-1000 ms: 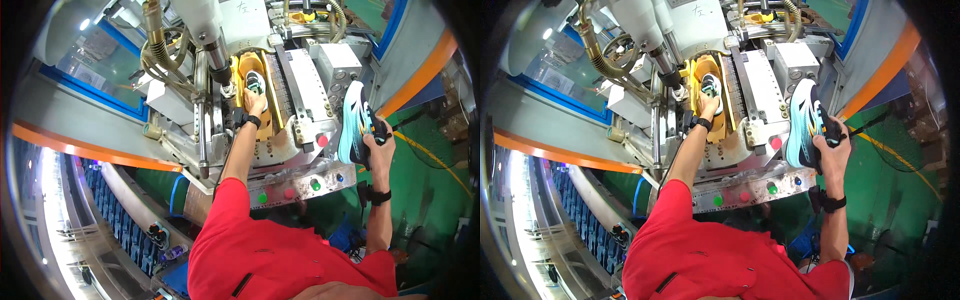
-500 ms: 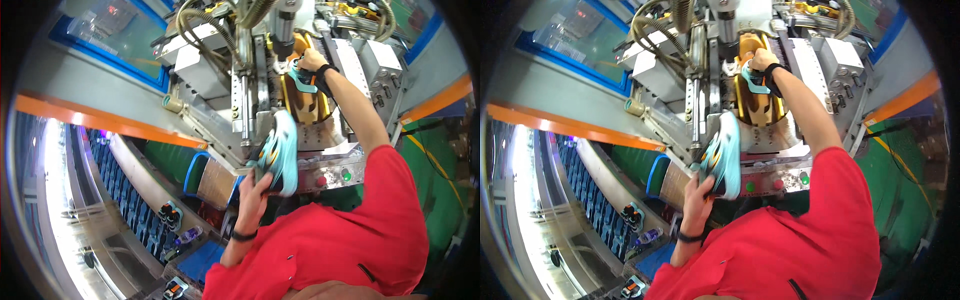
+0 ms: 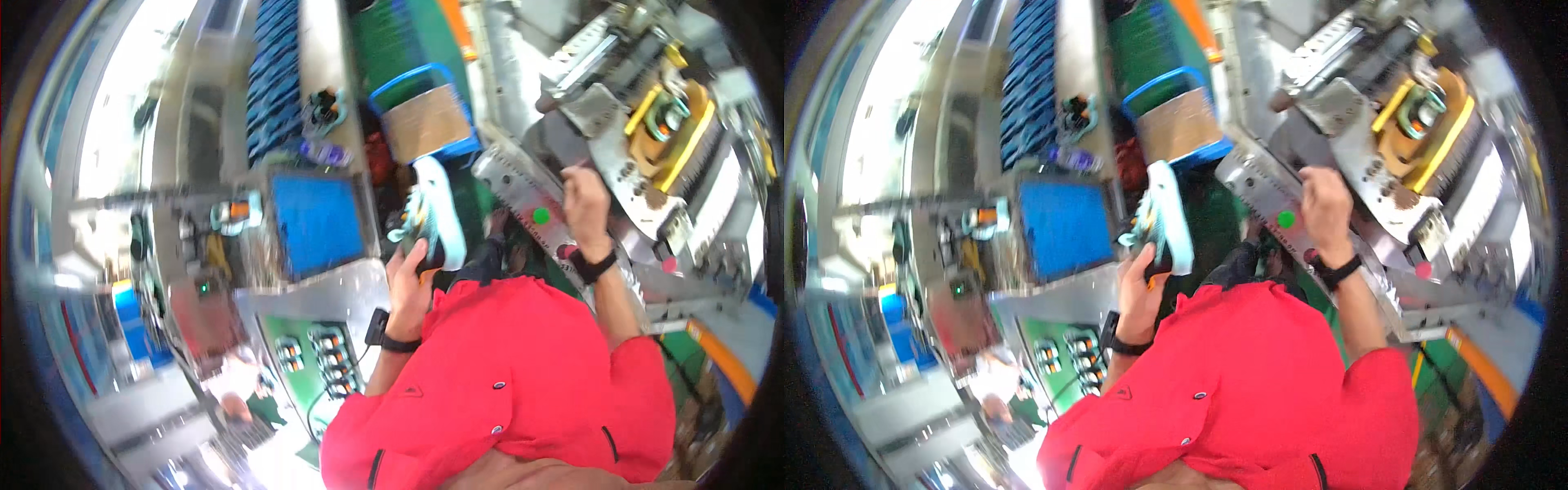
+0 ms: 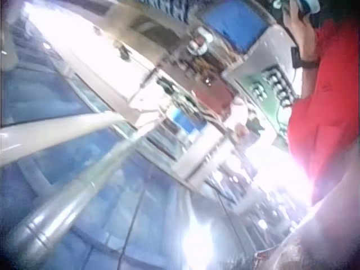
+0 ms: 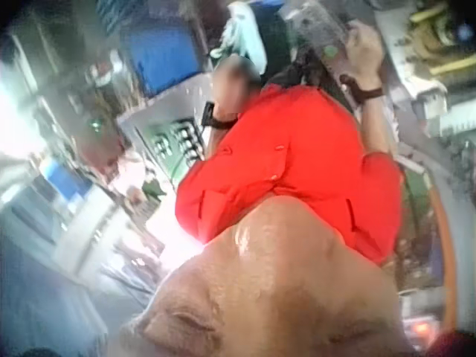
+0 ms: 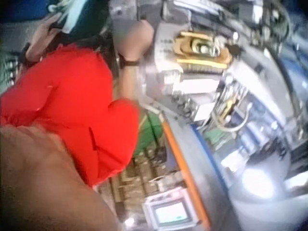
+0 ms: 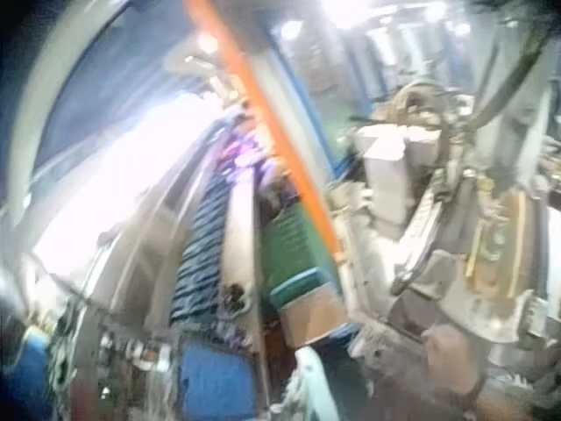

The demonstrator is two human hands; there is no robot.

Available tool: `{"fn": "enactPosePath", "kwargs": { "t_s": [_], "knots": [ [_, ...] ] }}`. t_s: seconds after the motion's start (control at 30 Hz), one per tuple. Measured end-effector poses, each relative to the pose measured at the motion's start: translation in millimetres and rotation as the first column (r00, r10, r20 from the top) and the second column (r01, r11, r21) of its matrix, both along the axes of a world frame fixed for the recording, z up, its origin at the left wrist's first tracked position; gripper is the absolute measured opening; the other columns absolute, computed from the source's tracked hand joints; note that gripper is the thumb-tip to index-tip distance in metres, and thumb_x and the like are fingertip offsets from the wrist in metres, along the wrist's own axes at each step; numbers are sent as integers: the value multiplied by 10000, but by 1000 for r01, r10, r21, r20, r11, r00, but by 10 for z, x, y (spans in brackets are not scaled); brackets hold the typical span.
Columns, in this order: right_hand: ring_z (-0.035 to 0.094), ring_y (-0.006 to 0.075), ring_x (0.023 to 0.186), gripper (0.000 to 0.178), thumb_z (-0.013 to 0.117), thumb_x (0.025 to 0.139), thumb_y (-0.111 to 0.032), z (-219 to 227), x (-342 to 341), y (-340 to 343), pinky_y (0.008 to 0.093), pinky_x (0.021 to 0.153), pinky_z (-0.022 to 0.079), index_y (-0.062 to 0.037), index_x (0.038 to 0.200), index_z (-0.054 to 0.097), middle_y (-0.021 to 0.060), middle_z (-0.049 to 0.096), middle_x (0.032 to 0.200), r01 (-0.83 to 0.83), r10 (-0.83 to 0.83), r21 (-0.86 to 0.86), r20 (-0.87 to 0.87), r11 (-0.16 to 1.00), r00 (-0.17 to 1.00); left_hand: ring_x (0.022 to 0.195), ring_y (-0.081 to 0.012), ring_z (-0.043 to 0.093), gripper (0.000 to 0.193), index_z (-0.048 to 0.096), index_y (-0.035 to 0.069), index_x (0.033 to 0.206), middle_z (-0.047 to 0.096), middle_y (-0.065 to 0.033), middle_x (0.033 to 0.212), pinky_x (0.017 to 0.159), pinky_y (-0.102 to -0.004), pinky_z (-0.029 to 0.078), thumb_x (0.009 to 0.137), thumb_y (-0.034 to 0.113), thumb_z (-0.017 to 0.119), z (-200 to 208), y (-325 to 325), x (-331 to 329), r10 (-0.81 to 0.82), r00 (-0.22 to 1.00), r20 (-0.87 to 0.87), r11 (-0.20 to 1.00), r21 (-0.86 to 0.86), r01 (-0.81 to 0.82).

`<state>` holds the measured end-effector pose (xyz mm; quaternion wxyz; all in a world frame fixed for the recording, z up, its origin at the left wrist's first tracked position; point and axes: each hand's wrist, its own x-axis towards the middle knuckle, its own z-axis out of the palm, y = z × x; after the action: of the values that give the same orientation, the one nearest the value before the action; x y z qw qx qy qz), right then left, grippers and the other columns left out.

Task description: Operating a shoe-pressing machine to assemble shoes and placing finished uppers on a conveyor belt.

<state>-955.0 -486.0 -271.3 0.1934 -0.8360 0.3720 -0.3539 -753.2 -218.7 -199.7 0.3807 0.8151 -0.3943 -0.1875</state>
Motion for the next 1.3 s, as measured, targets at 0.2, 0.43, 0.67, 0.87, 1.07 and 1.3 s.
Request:
{"fn": "enactPosePath", "kwargs": {
  "t_s": [0.2, 0.43, 0.67, 0.87, 1.07, 1.3],
  "knots": [
    [564, 389, 997, 226, 534, 878, -105, -1748, 82, 187, 455, 847, 469, -46, 1089, 590, 190, 582, 1041, -120, 152, 156, -215, 980, 965, 925, -93, 590, 198, 608, -33, 1090, 625, -23, 995, 790, -249, 494, 953, 106, 571, 174, 250, -458, 244, 370, -896, 851, 14, -526],
    [576, 332, 1017, 239, 553, 895, -91, -1779, 91, 91, 397, 900, 457, -3, 1113, 593, 174, 600, 1052, -189, 215, 135, -212, 973, 953, 901, -200, 669, 243, 590, -27, 1110, 671, -100, 1025, 748, -346, 561, 906, 99, 627, -247, 1378, -426, 265, 8, -964, 450, 116, -885],
    [598, 192, 841, 169, 600, 919, -89, 270, 2061, 345, 299, 731, 476, -11, 1068, 618, 96, 647, 995, -441, 435, 27, 120, 897, 892, 826, -257, 687, 245, 618, -53, 1051, 675, -147, 964, 736, -418, 583, 844, 58, 688, -947, 2786, 264, 317, -121, -941, 34, 139, -990],
    [609, 191, 854, 201, 632, 853, 10, 2695, 4268, 2138, 288, 735, 477, -16, 1052, 631, 88, 645, 966, -783, 852, -424, -51, 454, 522, 834, -278, 677, 304, 582, 7, 1081, 651, -129, 988, 652, -451, 578, 800, 34, 695, -1819, 4396, 1512, 325, -107, -940, -231, 30, -972],
    [558, 321, 1117, 344, 608, 802, 34, 3884, 6361, 4333, 387, 943, 465, -39, 1138, 595, 111, 579, 1222, -612, 793, -729, -551, -308, 258, 736, -298, 649, 359, 590, -48, 1057, 638, -171, 925, 565, -438, 530, 747, 72, 726, -2229, 5985, 2792, 482, -269, -834, -463, 18, -886],
    [424, 350, 1309, 606, 580, 786, -71, 4185, 8355, 6183, 491, 1128, 286, -131, 1378, 463, 128, 461, 1418, -580, 456, -601, -798, -550, 395, 814, -285, 672, 449, 577, -50, 1061, 666, -184, 912, 659, -384, 544, 736, 210, 745, -2989, 7649, 3990, 917, -321, -237, -360, -145, -922]
  ]
}}
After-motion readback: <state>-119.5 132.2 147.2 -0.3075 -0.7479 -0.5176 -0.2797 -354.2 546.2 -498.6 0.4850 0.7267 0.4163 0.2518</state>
